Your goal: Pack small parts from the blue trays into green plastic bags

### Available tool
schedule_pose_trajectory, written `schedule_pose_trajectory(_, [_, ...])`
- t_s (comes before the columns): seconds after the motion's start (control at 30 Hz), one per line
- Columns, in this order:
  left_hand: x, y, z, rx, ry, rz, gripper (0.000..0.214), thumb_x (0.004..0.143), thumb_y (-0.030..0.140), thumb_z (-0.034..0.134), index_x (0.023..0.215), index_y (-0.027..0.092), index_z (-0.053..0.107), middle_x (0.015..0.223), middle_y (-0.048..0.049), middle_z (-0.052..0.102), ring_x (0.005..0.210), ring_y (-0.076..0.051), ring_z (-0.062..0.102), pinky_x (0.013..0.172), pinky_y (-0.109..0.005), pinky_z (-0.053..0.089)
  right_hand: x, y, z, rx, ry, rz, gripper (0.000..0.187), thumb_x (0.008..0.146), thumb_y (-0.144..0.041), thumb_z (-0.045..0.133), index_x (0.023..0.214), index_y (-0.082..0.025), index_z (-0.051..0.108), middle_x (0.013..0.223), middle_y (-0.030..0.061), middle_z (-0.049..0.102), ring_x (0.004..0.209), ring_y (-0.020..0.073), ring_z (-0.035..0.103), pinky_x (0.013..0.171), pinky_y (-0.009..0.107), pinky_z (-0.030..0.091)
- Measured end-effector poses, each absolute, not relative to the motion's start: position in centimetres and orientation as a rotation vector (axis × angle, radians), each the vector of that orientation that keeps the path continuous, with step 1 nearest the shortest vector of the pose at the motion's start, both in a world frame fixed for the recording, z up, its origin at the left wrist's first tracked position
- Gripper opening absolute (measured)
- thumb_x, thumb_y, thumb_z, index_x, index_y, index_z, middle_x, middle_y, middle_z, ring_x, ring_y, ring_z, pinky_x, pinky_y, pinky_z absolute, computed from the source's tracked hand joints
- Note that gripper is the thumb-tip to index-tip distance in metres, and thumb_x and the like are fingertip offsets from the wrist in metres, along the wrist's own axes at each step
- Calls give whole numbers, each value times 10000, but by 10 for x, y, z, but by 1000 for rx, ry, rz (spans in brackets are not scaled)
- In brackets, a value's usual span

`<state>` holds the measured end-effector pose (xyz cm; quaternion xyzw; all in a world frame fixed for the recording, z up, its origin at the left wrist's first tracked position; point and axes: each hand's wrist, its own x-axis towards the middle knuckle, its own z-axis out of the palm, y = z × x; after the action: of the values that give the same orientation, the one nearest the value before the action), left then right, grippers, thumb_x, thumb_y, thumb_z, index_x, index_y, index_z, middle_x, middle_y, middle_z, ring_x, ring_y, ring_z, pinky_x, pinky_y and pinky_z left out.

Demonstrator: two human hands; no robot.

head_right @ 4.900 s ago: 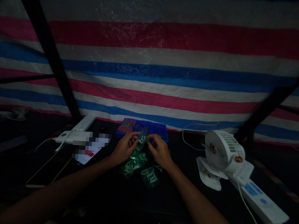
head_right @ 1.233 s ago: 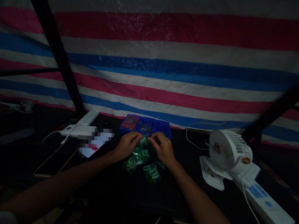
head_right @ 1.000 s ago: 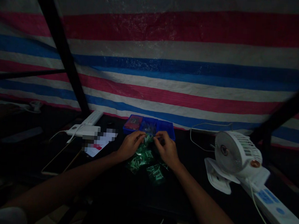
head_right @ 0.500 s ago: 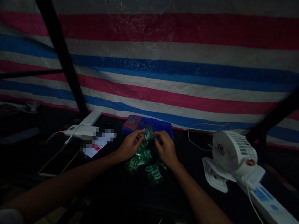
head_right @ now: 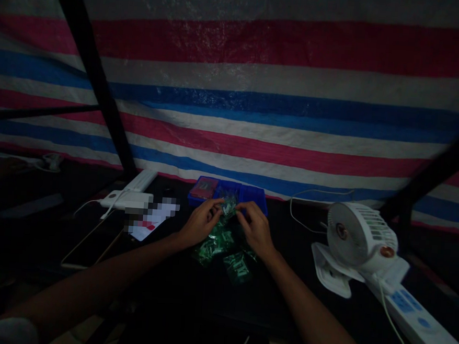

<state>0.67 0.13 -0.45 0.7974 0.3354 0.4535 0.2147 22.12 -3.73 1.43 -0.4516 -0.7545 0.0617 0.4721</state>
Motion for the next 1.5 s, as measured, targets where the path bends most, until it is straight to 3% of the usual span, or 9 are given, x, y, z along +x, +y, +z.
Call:
schedule_pose_trajectory(0.33, [7, 1, -2, 2256, 935, 1232, 330, 1003, 207, 537, 1328, 179, 587, 1062, -81, 678, 906, -197, 633, 847, -336, 537, 222, -39, 14, -1133, -1856, 128, 132, 1009, -331, 583, 1066, -232, 648, 955, 50, 649, 725, 196, 565, 700, 335, 470])
schedule_pose_trajectory(0.57, [5, 0, -1, 2327, 896, 1236, 294, 1037, 231, 504, 1312, 208, 606, 1078, -75, 665, 965, -206, 617, 894, -344, 518, 220, -38, 15, -1145, -1803, 114, 177, 1043, -357, 524, 1010, -223, 636, 942, 51, 665, 850, 218, 632, 798, 335, 482])
schedule_pose_trajectory(0.8, [5, -1, 2, 2317, 902, 1223, 226, 1048, 258, 489, 1209, 200, 637, 1034, -65, 662, 958, -211, 615, 877, -346, 509, 224, -37, 14, -1247, -1690, 110, 220, 1046, -389, 500, 964, -226, 623, 824, 15, 672, 714, 193, 642, 714, 299, 473])
schedule_pose_trajectory(1.2, [5, -1, 2, 2307, 885, 1219, 186, 1033, 237, 506, 1119, 205, 667, 1000, -54, 675, 917, -203, 621, 845, -330, 501, 230, -36, 17, -1338, -1358, 16, 222, 1012, -391, 519, 1140, -217, 570, 840, 23, 680, 693, 211, 653, 667, 307, 478])
schedule_pose_trajectory(1.5, [4, -2, 4, 2316, 872, 1189, 195, 1029, 213, 497, 1090, 204, 682, 1032, -60, 682, 964, -203, 635, 880, -336, 507, 234, -31, 15, -1331, -1409, 9, 210, 1025, -296, 442, 1071, -222, 632, 934, 55, 715, 854, 243, 683, 821, 364, 495])
